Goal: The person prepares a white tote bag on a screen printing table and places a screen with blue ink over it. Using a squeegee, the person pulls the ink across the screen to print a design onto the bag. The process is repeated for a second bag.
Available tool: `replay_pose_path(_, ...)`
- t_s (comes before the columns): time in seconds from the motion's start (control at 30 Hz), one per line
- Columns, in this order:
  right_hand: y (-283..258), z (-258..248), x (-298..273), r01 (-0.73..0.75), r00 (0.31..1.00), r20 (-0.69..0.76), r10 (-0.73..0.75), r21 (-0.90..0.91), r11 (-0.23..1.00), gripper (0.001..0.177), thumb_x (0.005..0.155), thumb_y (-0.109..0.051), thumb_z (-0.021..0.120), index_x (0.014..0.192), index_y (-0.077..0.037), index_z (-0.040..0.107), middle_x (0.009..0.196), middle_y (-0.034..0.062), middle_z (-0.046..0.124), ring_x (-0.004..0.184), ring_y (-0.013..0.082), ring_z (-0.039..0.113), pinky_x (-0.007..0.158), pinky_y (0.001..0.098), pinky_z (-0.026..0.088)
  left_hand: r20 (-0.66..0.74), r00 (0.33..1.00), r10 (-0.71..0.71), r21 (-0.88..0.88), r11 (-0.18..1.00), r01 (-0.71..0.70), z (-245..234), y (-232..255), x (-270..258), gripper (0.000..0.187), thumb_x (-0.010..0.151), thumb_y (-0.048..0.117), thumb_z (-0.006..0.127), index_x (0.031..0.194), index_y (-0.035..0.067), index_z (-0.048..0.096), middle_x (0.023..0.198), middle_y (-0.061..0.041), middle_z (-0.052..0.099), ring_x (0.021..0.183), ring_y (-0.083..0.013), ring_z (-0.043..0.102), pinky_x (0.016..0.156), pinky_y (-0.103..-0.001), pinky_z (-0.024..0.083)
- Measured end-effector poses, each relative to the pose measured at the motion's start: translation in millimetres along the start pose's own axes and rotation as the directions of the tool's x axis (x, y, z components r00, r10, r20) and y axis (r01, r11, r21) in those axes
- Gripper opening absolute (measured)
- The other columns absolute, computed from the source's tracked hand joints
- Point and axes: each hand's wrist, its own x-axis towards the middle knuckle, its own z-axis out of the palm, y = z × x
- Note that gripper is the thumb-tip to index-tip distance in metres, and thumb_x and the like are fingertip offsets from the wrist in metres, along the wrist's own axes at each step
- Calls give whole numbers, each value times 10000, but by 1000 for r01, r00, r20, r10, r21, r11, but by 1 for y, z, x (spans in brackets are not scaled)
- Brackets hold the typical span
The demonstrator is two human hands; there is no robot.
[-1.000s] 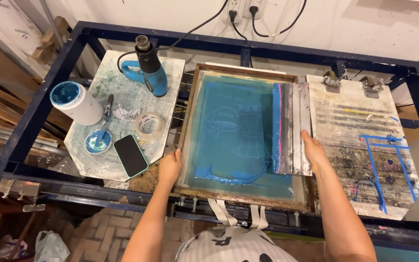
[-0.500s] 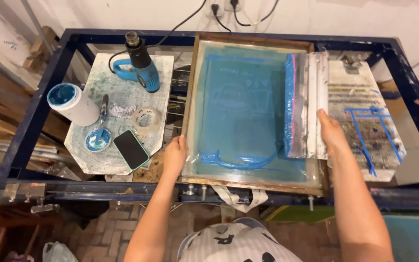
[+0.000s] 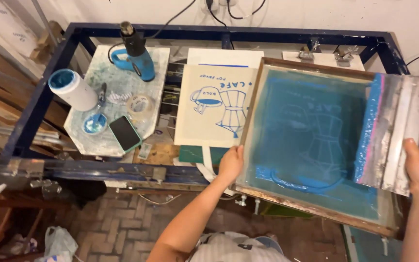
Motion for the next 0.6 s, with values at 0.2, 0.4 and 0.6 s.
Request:
replay_pose_path(0.2, 75, -68, 114, -39, 996, 81, 33, 72, 997, 723, 1240, -572, 523, 1422, 128, 505, 1298, 256, 627, 1118, 378, 646, 830, 564, 550, -1, 999, -34, -8, 999, 34, 123, 47, -5, 556, 1105, 463, 269, 1086, 35, 623, 965, -171, 732, 918, -410, 684, 756, -540, 501)
replay_pose_path(0.4, 80, -119, 191, -68, 993, 86, 78, -119, 991, 801, 1122, -656, 525, 1456, 72, 524, 1437, 217, 541, 1301, 341, 528, 1015, 477, 435, -110, 994, -24, 0, 1000, 24, 245, 83, 20, 552, 1094, 463, 312, 1138, 10, 623, 996, -255, 728, 951, -506, 669, 796, -589, 491)
replay_pose_path(0.6, 137, -122, 288, -114, 963, 255, 88, 89, 989, 699, 1124, -647, 587, 1359, 11, 599, 1196, 129, 690, 1027, 267, 687, 799, 515, 580, -130, 987, -98, -36, 995, 94, 281, 132, 13, 551, 1105, 449, 295, 1077, 19, 638, 946, -206, 726, 865, -442, 685, 733, -542, 508)
